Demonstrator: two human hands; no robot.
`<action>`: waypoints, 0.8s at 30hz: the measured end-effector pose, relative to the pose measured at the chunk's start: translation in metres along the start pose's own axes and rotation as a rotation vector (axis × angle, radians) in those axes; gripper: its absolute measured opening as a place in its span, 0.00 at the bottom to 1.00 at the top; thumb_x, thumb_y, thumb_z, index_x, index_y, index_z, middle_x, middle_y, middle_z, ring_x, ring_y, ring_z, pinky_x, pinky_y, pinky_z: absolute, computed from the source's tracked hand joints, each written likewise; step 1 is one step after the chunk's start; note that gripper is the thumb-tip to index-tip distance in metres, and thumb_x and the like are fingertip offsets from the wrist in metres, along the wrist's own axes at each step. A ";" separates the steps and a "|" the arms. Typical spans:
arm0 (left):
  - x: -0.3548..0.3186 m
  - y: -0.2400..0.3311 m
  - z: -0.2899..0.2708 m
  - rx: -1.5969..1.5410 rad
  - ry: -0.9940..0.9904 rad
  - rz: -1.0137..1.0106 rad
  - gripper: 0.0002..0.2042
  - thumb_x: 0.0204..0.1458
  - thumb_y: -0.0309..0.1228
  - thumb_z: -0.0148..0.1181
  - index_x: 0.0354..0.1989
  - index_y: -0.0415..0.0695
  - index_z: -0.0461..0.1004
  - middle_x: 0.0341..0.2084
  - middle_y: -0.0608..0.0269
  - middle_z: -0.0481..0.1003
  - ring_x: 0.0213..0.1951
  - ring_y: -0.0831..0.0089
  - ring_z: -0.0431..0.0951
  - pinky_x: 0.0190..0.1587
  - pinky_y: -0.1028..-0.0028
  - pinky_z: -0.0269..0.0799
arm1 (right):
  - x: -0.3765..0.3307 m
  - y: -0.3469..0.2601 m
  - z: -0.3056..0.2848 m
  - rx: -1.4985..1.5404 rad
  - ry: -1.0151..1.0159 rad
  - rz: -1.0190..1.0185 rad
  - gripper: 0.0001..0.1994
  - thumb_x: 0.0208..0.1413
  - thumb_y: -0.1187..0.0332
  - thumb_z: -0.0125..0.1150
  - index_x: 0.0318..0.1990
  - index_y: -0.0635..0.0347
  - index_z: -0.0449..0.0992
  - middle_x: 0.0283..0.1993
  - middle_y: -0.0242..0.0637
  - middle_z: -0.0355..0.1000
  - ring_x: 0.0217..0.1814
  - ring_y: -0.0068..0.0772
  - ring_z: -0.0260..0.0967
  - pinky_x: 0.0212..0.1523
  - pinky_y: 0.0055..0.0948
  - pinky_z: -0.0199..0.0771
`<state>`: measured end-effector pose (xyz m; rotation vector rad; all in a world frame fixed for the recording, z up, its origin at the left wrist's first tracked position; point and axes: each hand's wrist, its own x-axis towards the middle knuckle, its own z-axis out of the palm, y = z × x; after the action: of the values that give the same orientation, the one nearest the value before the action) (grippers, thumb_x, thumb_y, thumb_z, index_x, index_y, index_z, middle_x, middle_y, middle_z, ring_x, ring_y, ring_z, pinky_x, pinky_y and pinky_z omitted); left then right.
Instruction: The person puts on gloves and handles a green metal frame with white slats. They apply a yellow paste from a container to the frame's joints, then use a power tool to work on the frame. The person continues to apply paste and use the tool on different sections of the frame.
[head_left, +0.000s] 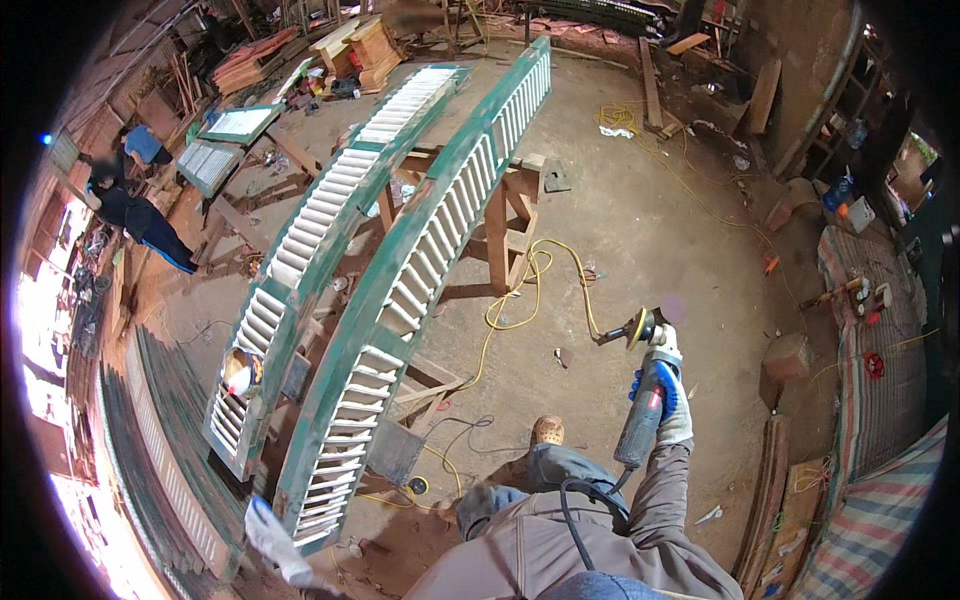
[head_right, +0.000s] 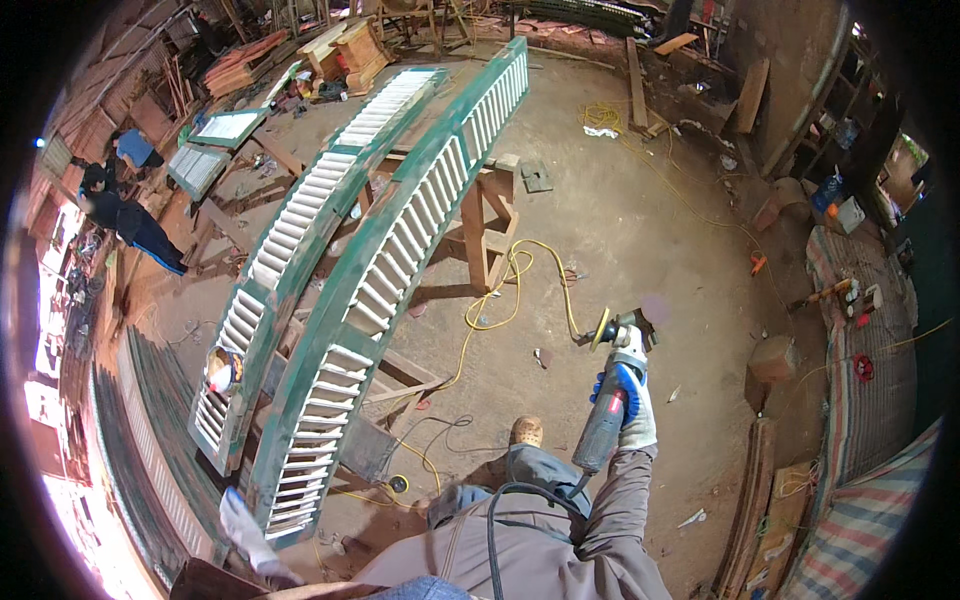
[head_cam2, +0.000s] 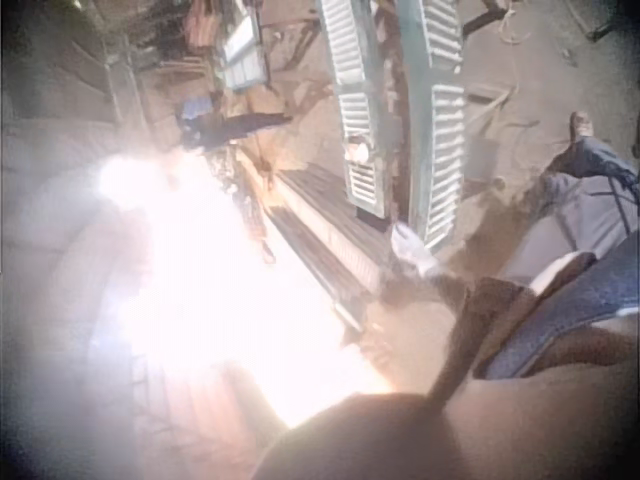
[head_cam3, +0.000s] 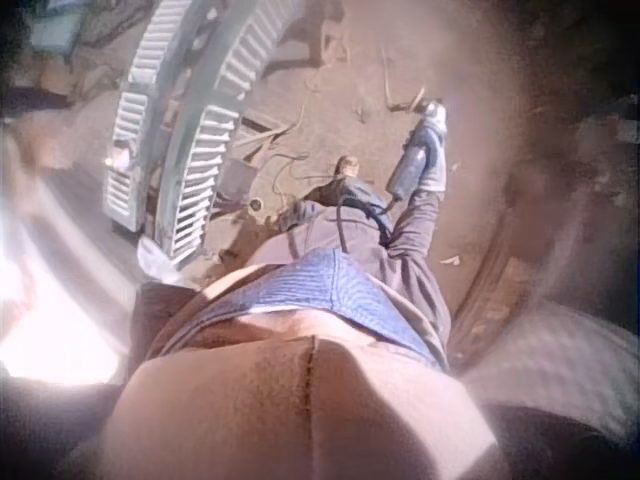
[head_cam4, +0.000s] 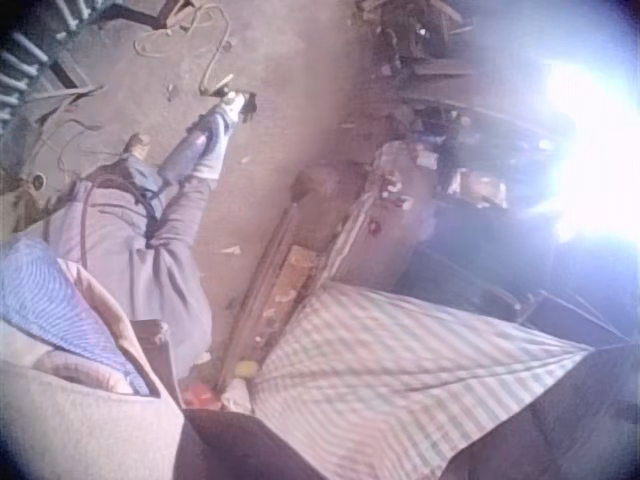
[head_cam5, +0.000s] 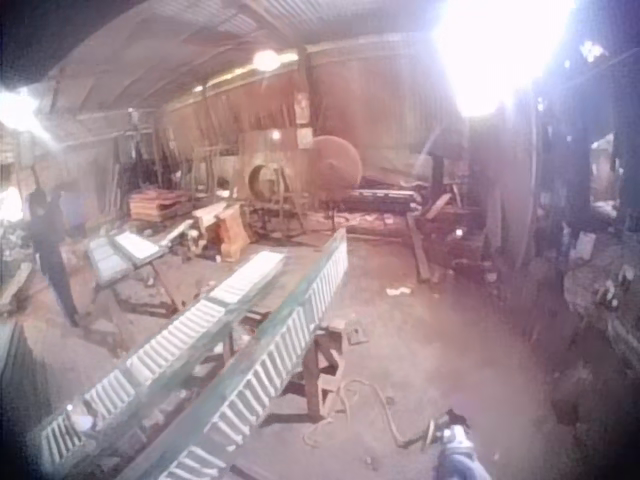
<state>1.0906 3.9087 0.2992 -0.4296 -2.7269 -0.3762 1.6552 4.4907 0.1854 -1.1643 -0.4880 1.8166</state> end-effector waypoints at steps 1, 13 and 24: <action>0.007 0.040 0.014 -0.015 -0.011 0.119 0.17 0.71 0.39 0.59 0.57 0.39 0.80 0.51 0.47 0.82 0.55 0.50 0.80 0.60 0.54 0.73 | -0.002 -0.016 -0.002 0.043 0.040 0.015 0.28 0.61 0.51 0.73 0.60 0.59 0.72 0.42 0.46 0.79 0.35 0.43 0.82 0.35 0.44 0.90; 0.077 0.396 0.108 -0.430 -0.070 0.386 0.21 0.64 0.35 0.69 0.62 0.41 0.76 0.55 0.51 0.78 0.57 0.53 0.79 0.62 0.54 0.73 | 0.067 -0.070 -0.075 0.431 -0.020 0.012 0.41 0.58 0.24 0.59 0.49 0.61 0.77 0.37 0.44 0.80 0.31 0.46 0.81 0.35 0.48 0.89; 0.069 0.557 0.232 -1.897 -1.058 -1.396 0.46 0.41 0.67 0.79 0.53 0.35 0.74 0.37 0.51 0.83 0.38 0.56 0.85 0.47 0.57 0.86 | 0.177 -0.104 -0.032 0.474 0.066 -0.138 0.37 0.60 0.24 0.58 0.52 0.52 0.76 0.33 0.41 0.79 0.29 0.43 0.79 0.32 0.46 0.86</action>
<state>1.1488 4.5091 0.2289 1.3734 -1.5647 -3.6525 1.7041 4.6897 0.1533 -0.8374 -0.0836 1.6492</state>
